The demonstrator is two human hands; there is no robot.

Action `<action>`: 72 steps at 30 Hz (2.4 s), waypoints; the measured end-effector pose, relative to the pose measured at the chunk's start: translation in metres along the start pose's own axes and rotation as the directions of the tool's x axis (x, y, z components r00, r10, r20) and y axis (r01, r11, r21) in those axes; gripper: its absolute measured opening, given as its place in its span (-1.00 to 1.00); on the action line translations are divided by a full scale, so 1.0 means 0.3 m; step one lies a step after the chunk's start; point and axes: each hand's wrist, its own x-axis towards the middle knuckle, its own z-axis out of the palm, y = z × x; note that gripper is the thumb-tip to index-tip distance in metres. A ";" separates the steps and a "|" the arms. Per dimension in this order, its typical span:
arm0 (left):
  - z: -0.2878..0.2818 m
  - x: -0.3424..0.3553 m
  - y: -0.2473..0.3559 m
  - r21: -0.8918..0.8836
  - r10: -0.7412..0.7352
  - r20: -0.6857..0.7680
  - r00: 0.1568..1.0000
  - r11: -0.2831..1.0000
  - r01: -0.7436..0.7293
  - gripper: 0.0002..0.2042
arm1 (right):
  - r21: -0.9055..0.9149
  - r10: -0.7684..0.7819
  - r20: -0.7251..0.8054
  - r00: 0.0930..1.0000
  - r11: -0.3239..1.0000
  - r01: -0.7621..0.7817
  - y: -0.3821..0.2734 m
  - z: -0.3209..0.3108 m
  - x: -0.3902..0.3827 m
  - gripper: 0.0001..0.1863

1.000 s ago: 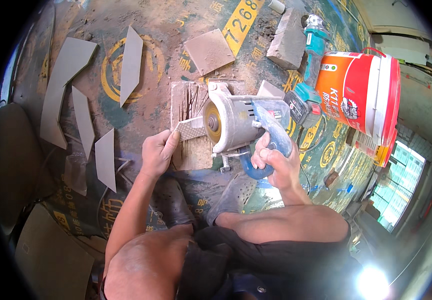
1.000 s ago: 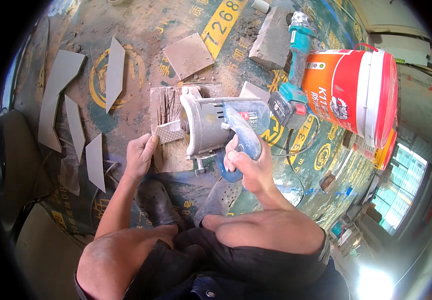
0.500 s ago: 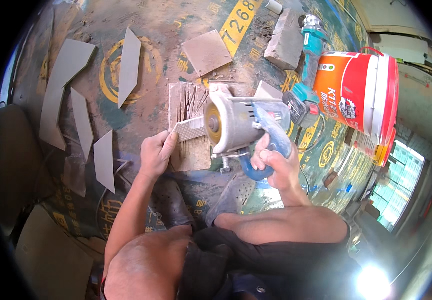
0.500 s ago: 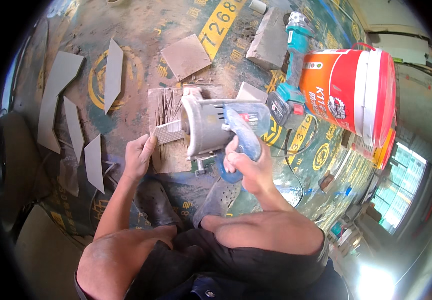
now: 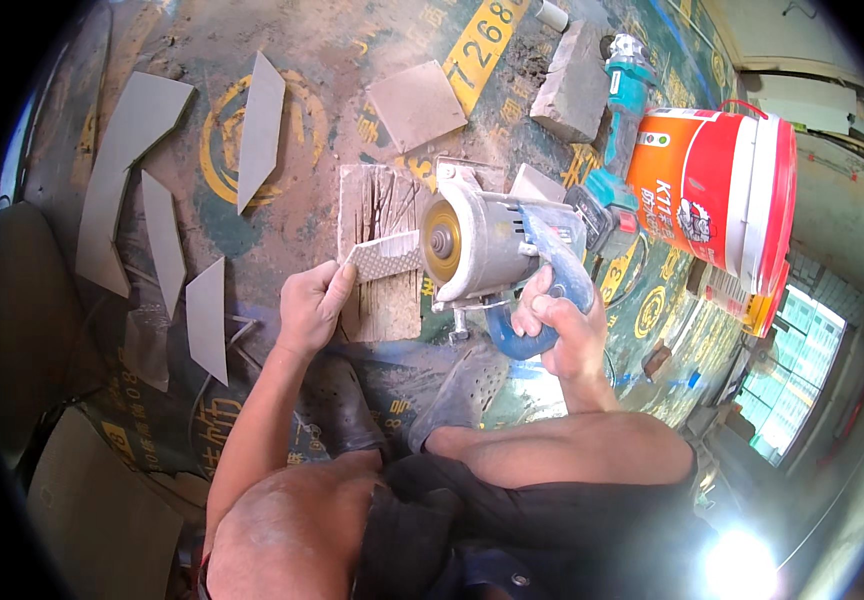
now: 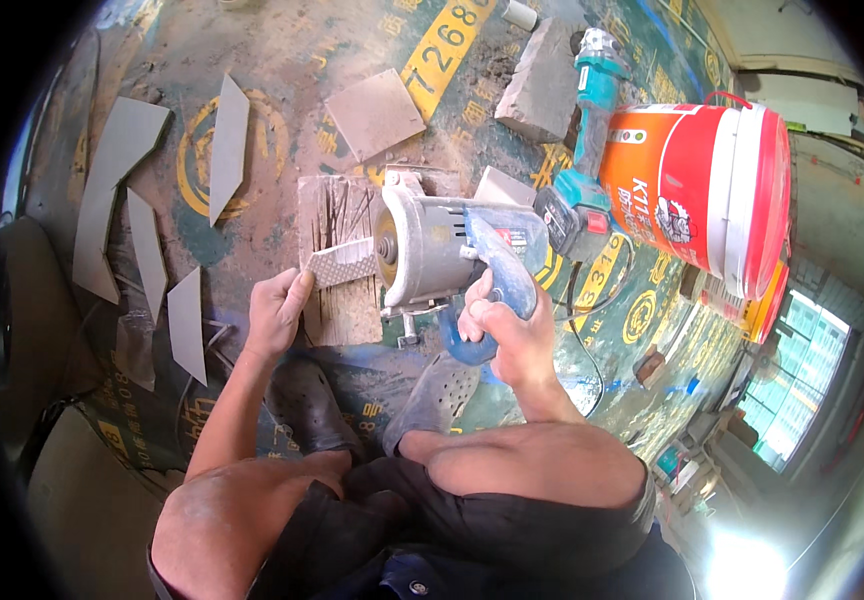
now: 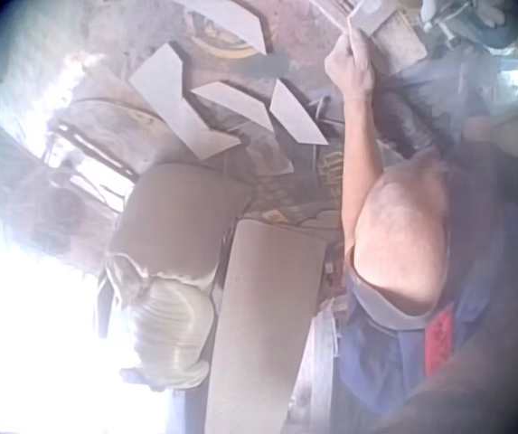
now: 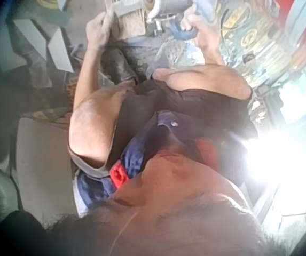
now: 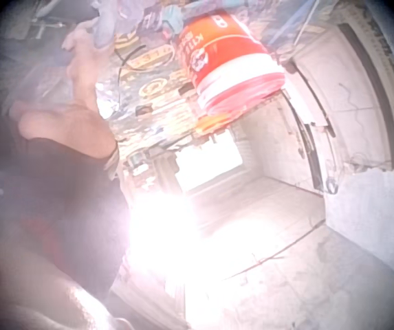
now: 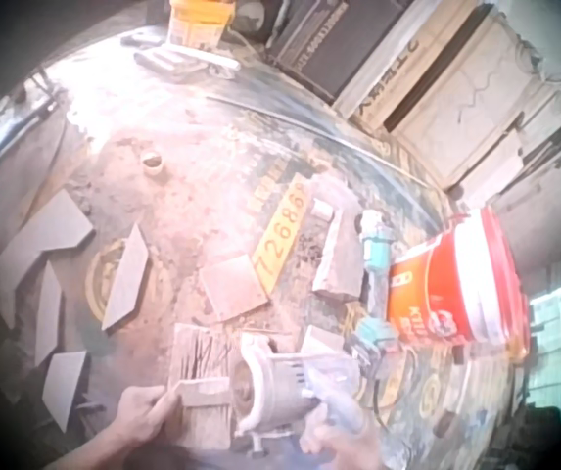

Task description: The person cuts ceramic tiles using an electric tile cutter. They position each tile on a wooden block and guide the saw along marked lines to cut off small sections.

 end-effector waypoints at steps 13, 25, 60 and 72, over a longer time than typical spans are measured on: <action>0.001 0.002 0.014 -0.023 -0.009 0.009 1.000 1.000 0.009 -0.51 | -0.039 0.024 0.059 0.998 0.999 -0.022 0.012 0.074 0.018 -0.81; -0.001 0.004 0.010 -0.003 -0.003 0.010 1.000 1.000 0.003 -0.53 | -0.035 -0.002 0.057 0.998 0.999 0.004 0.001 0.026 0.001 -0.78; 0.002 0.000 -0.002 -0.016 -0.008 0.003 1.000 1.000 0.008 -0.51 | -0.055 0.019 0.038 0.999 0.998 -0.017 0.016 0.061 0.015 -0.81; 0.002 0.001 0.020 -0.030 -0.017 0.015 1.000 0.999 0.018 -0.50 | -0.073 0.011 0.102 0.995 0.997 -0.004 0.009 0.065 0.002 -0.80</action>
